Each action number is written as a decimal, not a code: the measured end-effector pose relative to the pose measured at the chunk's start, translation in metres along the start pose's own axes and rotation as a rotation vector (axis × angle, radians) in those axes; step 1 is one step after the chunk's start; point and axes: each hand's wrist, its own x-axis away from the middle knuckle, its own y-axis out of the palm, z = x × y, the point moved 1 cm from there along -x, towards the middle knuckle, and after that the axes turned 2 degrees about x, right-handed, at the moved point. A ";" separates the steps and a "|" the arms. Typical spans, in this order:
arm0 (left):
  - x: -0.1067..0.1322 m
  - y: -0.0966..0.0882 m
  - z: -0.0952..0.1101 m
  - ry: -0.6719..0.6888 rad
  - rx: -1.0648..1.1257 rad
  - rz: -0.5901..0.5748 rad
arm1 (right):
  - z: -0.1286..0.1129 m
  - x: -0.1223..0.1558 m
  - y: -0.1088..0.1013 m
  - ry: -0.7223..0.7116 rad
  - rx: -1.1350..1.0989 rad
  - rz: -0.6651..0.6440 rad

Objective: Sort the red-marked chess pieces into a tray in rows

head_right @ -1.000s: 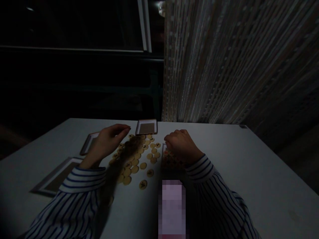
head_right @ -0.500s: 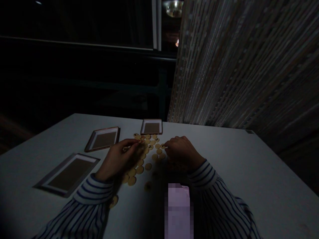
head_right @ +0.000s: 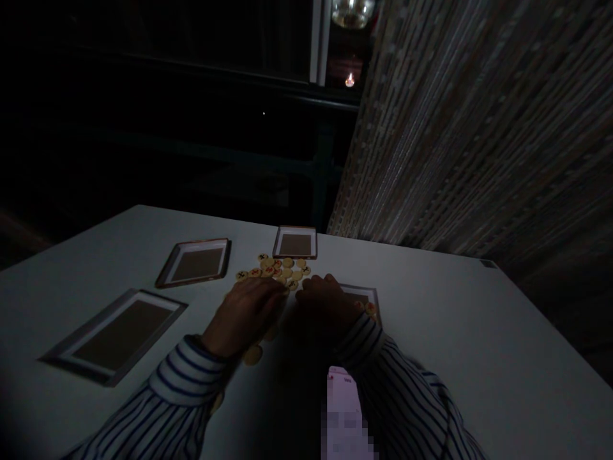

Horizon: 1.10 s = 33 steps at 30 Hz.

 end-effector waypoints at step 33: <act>0.000 0.011 -0.005 -0.010 0.022 0.070 | 0.001 0.001 0.001 0.042 -0.018 -0.012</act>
